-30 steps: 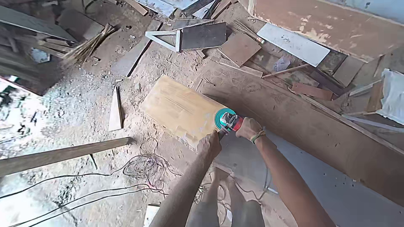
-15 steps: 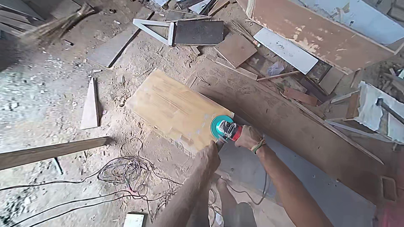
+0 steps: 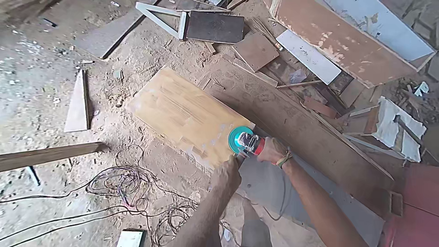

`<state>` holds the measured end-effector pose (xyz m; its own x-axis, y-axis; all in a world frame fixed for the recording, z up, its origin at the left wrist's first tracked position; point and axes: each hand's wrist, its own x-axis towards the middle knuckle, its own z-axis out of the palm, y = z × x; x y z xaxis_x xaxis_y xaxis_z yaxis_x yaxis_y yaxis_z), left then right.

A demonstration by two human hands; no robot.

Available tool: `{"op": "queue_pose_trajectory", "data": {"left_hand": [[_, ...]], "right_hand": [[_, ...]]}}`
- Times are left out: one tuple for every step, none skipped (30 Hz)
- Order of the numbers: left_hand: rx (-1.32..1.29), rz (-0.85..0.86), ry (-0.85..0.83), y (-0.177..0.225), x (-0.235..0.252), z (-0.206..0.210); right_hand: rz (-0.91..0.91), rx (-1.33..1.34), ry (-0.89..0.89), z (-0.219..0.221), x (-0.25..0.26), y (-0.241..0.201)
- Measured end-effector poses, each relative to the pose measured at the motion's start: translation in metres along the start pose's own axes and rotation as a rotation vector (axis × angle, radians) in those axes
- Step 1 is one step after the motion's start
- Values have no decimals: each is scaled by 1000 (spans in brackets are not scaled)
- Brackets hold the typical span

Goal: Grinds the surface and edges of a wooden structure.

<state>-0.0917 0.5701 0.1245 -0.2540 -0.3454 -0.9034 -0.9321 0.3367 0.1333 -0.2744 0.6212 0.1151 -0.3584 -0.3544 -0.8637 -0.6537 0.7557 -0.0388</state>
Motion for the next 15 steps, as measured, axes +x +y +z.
{"op": "queue_pose_trajectory", "data": {"left_hand": [[-9,13,14,6,6,-6],[-10,20,22,12,10,-12],[-10,20,25,15,11,-16],[-11,13,22,16,9,-16],[-16,0,21,15,6,-14],[-28,-18,18,11,1,-6],[-46,-37,18,6,-4,4],[-58,-63,19,1,-9,14],[-64,-95,20,-3,-14,24],[-60,-128,23,-6,-17,30],[-52,-148,19,-6,-19,34],[-51,-150,22,-4,-18,35],[-61,-135,33,-2,-14,34],[-74,-108,45,3,-8,30],[-80,-79,59,8,-1,23]], "right_hand": [[18,-12,18,-10,4,0],[30,-20,34,-17,9,1],[28,-31,37,-22,12,1],[19,-39,22,-24,12,0],[2,-46,7,-23,11,0],[-22,-55,-3,-17,8,-1],[-50,-59,-12,-9,5,-1],[-82,-65,-20,1,3,-1],[-117,-71,-34,10,2,-1],[-148,-75,-44,17,2,0],[-167,-72,-50,21,3,0],[-174,-67,-47,21,4,2],[-166,-69,-37,17,6,4],[-148,-70,-19,9,7,5],[-123,-69,3,-1,8,7]]}}
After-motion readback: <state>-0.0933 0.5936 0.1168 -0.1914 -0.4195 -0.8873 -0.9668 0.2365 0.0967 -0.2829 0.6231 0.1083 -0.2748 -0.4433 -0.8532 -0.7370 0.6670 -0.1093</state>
